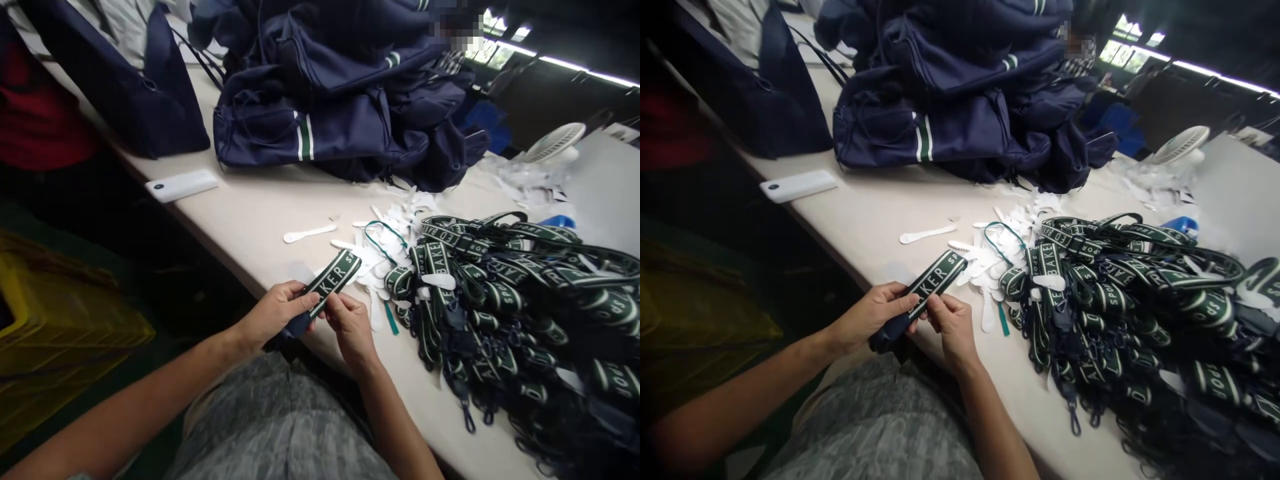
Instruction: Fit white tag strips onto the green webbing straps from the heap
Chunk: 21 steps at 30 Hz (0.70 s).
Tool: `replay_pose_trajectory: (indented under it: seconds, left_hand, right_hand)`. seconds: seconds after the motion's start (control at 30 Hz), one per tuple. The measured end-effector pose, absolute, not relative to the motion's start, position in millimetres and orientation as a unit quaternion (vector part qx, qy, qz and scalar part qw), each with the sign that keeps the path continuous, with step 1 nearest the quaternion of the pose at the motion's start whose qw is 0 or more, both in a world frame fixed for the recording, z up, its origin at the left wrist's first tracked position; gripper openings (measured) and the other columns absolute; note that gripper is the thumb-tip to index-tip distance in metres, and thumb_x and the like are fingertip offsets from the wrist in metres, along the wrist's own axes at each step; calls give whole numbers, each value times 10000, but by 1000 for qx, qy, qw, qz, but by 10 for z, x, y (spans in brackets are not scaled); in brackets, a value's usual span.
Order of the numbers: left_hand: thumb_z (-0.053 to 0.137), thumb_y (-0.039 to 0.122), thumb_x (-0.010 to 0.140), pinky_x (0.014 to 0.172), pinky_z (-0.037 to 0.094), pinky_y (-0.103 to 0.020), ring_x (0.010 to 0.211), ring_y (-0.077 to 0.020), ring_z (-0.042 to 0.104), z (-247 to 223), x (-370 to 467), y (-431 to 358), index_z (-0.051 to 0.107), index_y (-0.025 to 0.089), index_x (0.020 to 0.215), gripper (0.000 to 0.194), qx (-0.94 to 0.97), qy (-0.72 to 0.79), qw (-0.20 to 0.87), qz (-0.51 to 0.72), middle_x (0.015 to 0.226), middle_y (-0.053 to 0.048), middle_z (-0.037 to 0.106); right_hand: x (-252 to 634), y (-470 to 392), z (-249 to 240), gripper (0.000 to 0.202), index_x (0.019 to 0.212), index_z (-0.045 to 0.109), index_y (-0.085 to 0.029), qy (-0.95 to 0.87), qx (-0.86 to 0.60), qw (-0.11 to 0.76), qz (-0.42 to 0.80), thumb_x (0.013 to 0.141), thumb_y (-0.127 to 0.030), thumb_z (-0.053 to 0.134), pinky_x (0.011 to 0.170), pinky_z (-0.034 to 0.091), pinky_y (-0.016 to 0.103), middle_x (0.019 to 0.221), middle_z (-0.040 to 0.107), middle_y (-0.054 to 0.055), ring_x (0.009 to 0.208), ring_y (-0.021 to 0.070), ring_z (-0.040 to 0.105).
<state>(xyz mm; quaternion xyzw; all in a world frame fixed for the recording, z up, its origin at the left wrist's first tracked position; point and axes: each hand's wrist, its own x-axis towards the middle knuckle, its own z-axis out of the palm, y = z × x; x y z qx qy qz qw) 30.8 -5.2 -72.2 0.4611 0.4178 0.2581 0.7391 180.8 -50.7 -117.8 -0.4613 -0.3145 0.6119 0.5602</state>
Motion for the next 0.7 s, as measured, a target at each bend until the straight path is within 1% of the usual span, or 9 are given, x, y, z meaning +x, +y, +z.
replay_pose_trajectory:
  seconds: [0.1, 0.17, 0.27, 0.33, 0.4, 0.47, 0.53, 0.63, 0.7]
  left_hand:
    - [665, 437, 821, 536, 462, -216, 565, -123, 586, -794, 284, -2, 688, 123, 867, 318, 486, 428, 717, 258, 755, -36, 675]
    - [645, 443, 835, 588, 486, -232, 638, -149, 615, -855, 256, 35, 709, 141, 948, 329, 561, 449, 637, 280, 812, -36, 697]
    - [601, 403, 872, 881, 491, -286, 950, -216, 654, -934, 238, 53, 714, 194, 1086, 319, 691, 451, 463, 323, 1037, -42, 723]
    - [600, 364, 874, 1012, 418, -298, 1102, -230, 612, -977, 247, 33, 723, 213, 1081, 284, 707, 448, 439, 326, 1129, -36, 710]
    - [645, 362, 837, 930, 470, -285, 1031, -226, 636, -1024, 262, -7, 739, 193, 992, 248, 647, 460, 531, 297, 1040, -39, 726]
    - [678, 400, 798, 676, 516, -255, 775, -201, 662, -1078, 276, -62, 729, 148, 865, 266, 563, 468, 633, 252, 797, -39, 713]
    - [691, 443, 769, 470, 440, -226, 534, -161, 594, -1134, 295, -126, 691, 121, 784, 322, 508, 473, 685, 220, 594, -14, 629]
    - [715, 470, 740, 425, 417, -211, 463, -129, 554, -1197, 355, -235, 652, 118, 792, 361, 468, 485, 703, 226, 573, 7, 593]
    - [717, 470, 742, 447, 433, -204, 491, -118, 562, -1222, 416, -310, 643, 122, 818, 364, 453, 490, 703, 247, 623, 6, 609]
  right_hand:
    - [1829, -507, -1187, 369, 733, 625, -146, -356, -505, 539, 572, 880, -484, 605, 450, 272, 221, 623, 564, -10, 476, 69, 402]
    - [1829, -522, -1208, 334, 816, 647, -159, -428, -564, 511, 487, 921, -458, 543, 478, 339, 222, 626, 588, -10, 474, 82, 462]
    - [1802, -585, -1243, 288, 814, 670, -176, -550, -630, 450, 312, 942, -389, 523, 571, 393, 237, 606, 598, -2, 525, 106, 517]
    - [1781, -649, -1254, 299, 739, 671, -177, -594, -629, 434, 251, 936, -364, 545, 600, 387, 245, 613, 601, 10, 559, 113, 521]
    - [1775, -720, -1251, 310, 699, 666, -175, -582, -621, 449, 271, 926, -365, 573, 582, 380, 246, 599, 589, 2, 542, 109, 499]
    - [1794, -786, -1238, 302, 676, 659, -177, -535, -616, 479, 325, 903, -372, 614, 565, 389, 245, 581, 561, -12, 537, 111, 487]
    - [1829, -844, -1226, 268, 670, 664, -180, -501, -611, 509, 343, 865, -364, 668, 613, 426, 251, 685, 589, 8, 641, 134, 539]
    - [1874, -917, -1229, 270, 637, 639, -176, -488, -600, 535, 338, 856, -329, 678, 725, 462, 275, 885, 618, 51, 818, 164, 585]
    - [1883, -954, -1246, 292, 646, 608, -174, -459, -589, 542, 385, 892, -328, 631, 673, 467, 267, 839, 628, 40, 720, 139, 582]
